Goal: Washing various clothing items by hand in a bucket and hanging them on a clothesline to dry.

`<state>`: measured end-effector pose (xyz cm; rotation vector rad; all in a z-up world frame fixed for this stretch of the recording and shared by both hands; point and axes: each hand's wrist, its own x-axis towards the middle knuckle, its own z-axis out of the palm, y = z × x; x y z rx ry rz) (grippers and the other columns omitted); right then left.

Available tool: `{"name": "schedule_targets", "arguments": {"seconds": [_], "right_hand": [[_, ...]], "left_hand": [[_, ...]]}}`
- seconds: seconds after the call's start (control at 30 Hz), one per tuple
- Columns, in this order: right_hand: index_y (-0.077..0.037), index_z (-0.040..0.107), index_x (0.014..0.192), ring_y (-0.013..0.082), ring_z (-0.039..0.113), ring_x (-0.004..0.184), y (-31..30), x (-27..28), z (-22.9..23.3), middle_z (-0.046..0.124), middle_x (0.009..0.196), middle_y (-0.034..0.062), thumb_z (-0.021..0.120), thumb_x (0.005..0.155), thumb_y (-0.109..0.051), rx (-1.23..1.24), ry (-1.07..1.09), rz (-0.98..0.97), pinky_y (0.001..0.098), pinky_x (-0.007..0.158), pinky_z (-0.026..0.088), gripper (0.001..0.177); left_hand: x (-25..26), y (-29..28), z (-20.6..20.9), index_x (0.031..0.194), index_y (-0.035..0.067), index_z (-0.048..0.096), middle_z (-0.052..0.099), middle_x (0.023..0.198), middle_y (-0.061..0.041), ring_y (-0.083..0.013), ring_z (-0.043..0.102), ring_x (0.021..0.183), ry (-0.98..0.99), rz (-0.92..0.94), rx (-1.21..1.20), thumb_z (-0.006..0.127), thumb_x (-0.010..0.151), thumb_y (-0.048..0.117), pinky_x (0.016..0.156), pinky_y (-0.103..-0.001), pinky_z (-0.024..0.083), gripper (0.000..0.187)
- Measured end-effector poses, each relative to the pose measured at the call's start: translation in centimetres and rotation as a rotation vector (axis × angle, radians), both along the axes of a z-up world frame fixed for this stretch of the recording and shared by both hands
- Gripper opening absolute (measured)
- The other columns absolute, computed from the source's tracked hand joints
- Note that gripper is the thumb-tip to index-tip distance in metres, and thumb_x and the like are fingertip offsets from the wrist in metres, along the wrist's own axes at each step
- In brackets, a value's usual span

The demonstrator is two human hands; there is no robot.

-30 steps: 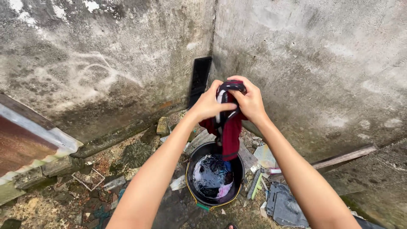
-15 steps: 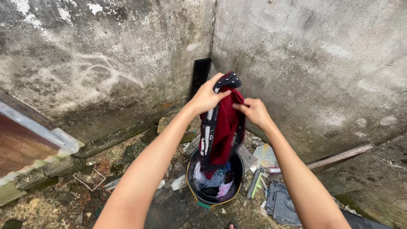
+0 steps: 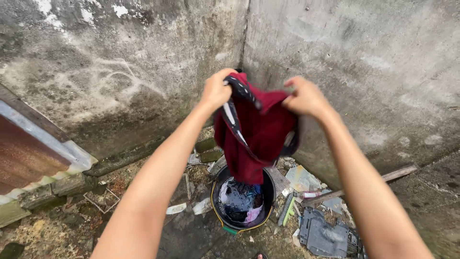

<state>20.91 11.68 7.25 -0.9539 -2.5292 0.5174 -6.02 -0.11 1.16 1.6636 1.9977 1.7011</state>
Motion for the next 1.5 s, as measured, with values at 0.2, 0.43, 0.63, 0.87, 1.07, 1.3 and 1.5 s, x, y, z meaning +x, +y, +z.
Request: {"name": "schedule_targets", "arguments": {"seconds": [0.2, 0.43, 0.63, 0.87, 1.07, 1.3, 1.5], "right_hand": [[-0.003, 0.059, 0.135, 0.0225, 0.069, 0.109, -2.4, -4.2, -15.4, 0.073, 0.126, 0.0158, 0.094, 0.065, -0.031, -0.318, -0.013, 0.129, 0.0357, 0.100, 0.053, 0.083], [-0.009, 0.048, 0.145, 0.0169, 0.062, 0.090, -10.3, -5.3, -6.8, 0.066, 0.111, 0.0103, 0.077, 0.077, -0.019, -0.433, 0.711, 0.186, 0.0346, 0.078, 0.054, 0.075], [-0.001, 0.067, 0.120, 0.0146, 0.070, 0.082, -8.7, -6.7, -4.2, 0.073, 0.091, 0.0098, 0.071, 0.078, -0.010, -0.087, 0.562, 0.063, 0.0323, 0.076, 0.055, 0.043], [0.007, 0.066, 0.101, 0.0369, 0.070, 0.080, -5.8, -8.6, -3.6, 0.071, 0.087, 0.0251, 0.072, 0.083, -0.011, 0.152, 0.174, 0.011, 0.0458, 0.072, 0.055, 0.027], [0.005, 0.069, 0.101, 0.0439, 0.069, 0.083, -5.7, -10.2, -0.3, 0.071, 0.086, 0.0279, 0.061, 0.092, -0.004, 0.266, 0.616, -0.054, 0.0492, 0.076, 0.053, 0.015], [0.005, 0.064, 0.081, 0.0214, 0.063, 0.057, -3.8, -8.2, 4.2, 0.065, 0.070, 0.0103, 0.064, 0.086, 0.003, -0.683, 1.034, -0.157, 0.0395, 0.050, 0.051, 0.006], [0.007, 0.064, 0.081, 0.0273, 0.069, 0.062, -1.0, -1.8, 10.1, 0.068, 0.076, 0.0153, 0.066, 0.084, 0.007, -0.880, 1.073, -0.216, 0.0430, 0.056, 0.061, 0.004]], "left_hand": [[5.2, 1.5, 2.4, 0.104, 0.012, 0.073, 0.076, 0.100, -0.016, -0.0335, 0.074, 0.101, 0.038, -0.146, -0.030, 0.058, 0.080, -0.003, 0.088, -0.041, 0.057, 0.033], [6.0, -1.8, 5.0, 0.098, 0.013, 0.075, 0.064, 0.106, -0.025, -0.0447, 0.067, 0.094, 0.367, -0.037, -0.310, 0.067, 0.080, 0.002, 0.082, -0.051, 0.053, 0.023], [2.9, -2.0, 3.7, 0.090, 0.003, 0.070, 0.062, 0.106, -0.029, -0.0473, 0.068, 0.089, 0.632, 0.035, -0.303, 0.066, 0.078, 0.000, 0.076, -0.052, 0.057, 0.013], [1.8, -2.7, 2.3, 0.096, 0.001, 0.067, 0.066, 0.097, -0.023, -0.0413, 0.071, 0.082, 0.792, 0.054, -0.176, 0.067, 0.083, 0.004, 0.067, -0.049, 0.057, 0.013], [1.9, -6.6, -1.9, 0.114, 0.013, 0.061, 0.066, 0.099, -0.014, -0.0423, 0.067, 0.087, 0.465, 0.238, 0.053, 0.070, 0.087, 0.008, 0.072, -0.052, 0.053, 0.029], [2.5, -13.5, -17.5, 0.134, 0.023, 0.056, 0.063, 0.114, -0.020, -0.0466, 0.064, 0.099, -0.020, 0.510, -0.191, 0.071, 0.083, 0.015, 0.079, -0.056, 0.052, 0.054], [-0.2, -14.4, -33.1, 0.110, 0.018, 0.073, 0.074, 0.100, -0.018, -0.0422, 0.070, 0.094, -0.553, 0.742, -0.463, 0.069, 0.079, 0.020, 0.083, -0.053, 0.055, 0.031]]}}
